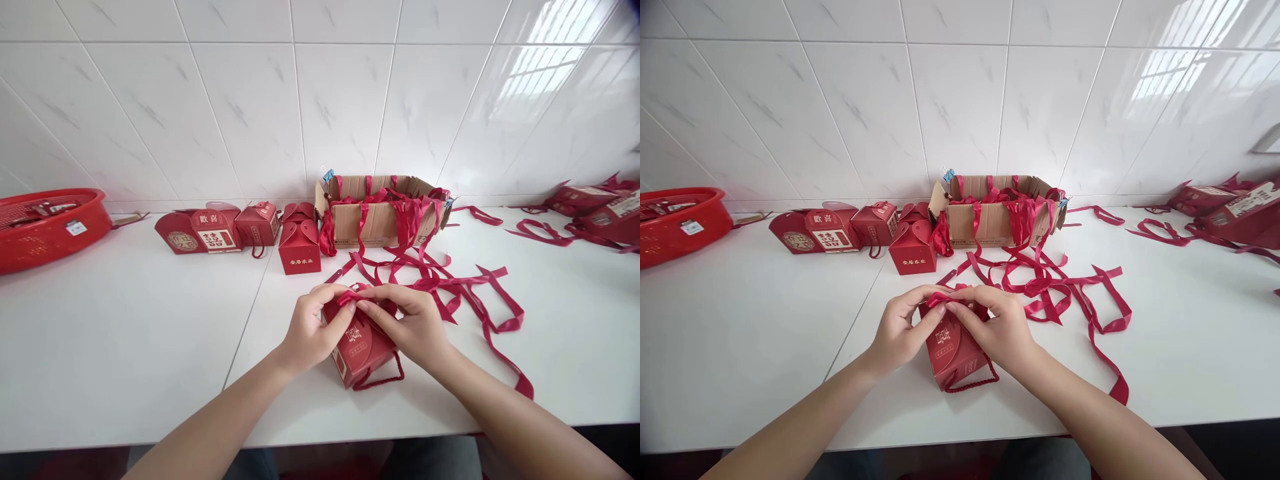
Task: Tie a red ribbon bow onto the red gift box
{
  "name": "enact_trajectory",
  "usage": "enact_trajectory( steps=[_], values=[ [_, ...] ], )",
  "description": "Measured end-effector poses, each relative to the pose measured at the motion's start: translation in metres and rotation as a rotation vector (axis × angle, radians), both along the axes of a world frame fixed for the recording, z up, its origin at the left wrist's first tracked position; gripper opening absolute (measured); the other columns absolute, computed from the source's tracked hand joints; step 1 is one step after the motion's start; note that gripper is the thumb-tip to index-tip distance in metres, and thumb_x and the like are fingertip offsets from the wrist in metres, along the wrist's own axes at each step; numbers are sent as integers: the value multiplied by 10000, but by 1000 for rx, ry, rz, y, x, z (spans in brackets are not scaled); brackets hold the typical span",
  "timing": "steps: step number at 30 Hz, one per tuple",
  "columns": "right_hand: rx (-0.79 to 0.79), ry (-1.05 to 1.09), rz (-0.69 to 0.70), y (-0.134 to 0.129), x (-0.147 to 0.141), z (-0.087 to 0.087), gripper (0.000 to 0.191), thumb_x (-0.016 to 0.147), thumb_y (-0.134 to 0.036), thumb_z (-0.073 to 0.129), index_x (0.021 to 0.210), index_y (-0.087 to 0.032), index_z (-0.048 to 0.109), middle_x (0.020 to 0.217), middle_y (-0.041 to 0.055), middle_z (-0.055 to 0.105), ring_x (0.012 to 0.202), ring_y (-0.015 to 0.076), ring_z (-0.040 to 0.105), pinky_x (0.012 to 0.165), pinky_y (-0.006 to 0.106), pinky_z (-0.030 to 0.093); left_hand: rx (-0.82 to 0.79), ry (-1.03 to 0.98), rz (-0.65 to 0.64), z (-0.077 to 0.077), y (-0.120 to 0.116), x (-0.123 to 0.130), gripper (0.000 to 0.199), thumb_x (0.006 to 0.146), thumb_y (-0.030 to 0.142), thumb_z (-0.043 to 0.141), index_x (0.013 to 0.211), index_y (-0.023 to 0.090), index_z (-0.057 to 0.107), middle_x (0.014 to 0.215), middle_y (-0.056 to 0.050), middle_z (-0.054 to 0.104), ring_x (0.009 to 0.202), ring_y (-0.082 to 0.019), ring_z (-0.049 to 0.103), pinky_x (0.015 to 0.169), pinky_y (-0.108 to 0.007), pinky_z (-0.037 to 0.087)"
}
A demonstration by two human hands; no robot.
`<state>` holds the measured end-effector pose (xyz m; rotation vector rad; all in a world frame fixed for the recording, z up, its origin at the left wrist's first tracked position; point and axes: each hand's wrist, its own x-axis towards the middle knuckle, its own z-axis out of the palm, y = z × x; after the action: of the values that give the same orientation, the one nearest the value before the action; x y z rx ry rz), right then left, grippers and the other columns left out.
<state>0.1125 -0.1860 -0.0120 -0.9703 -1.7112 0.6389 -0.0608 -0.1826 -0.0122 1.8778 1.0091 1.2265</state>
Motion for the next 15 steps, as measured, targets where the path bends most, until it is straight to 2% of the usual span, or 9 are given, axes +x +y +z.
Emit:
enact_trajectory(
  steps=[4,10,15],
  values=[
    [32,-19,-14,0,1,0,129,843,-287,651,905,-236,753,848,48,752,728,182,685,638,297,560,57,81,27,-3,0,0,148,801,241,630,941,195,638,900,-60,698,851,-206,647,771,-337,533],
    [19,-27,1,0,3,-2,118,825,-295,682,889,-262,775,794,44,721,692,170,658,625,295,564,180,55,94,-6,3,-1,58,820,246,645,793,195,636,815,-48,670,792,-185,625,744,-327,527],
    [23,-94,5,3,8,-1,145,770,-334,741,904,-289,778,903,53,654,830,190,642,716,324,574,238,42,89,-7,3,-2,61,811,189,642,750,194,638,753,-41,641,758,-177,603,716,-324,516]
  ],
)
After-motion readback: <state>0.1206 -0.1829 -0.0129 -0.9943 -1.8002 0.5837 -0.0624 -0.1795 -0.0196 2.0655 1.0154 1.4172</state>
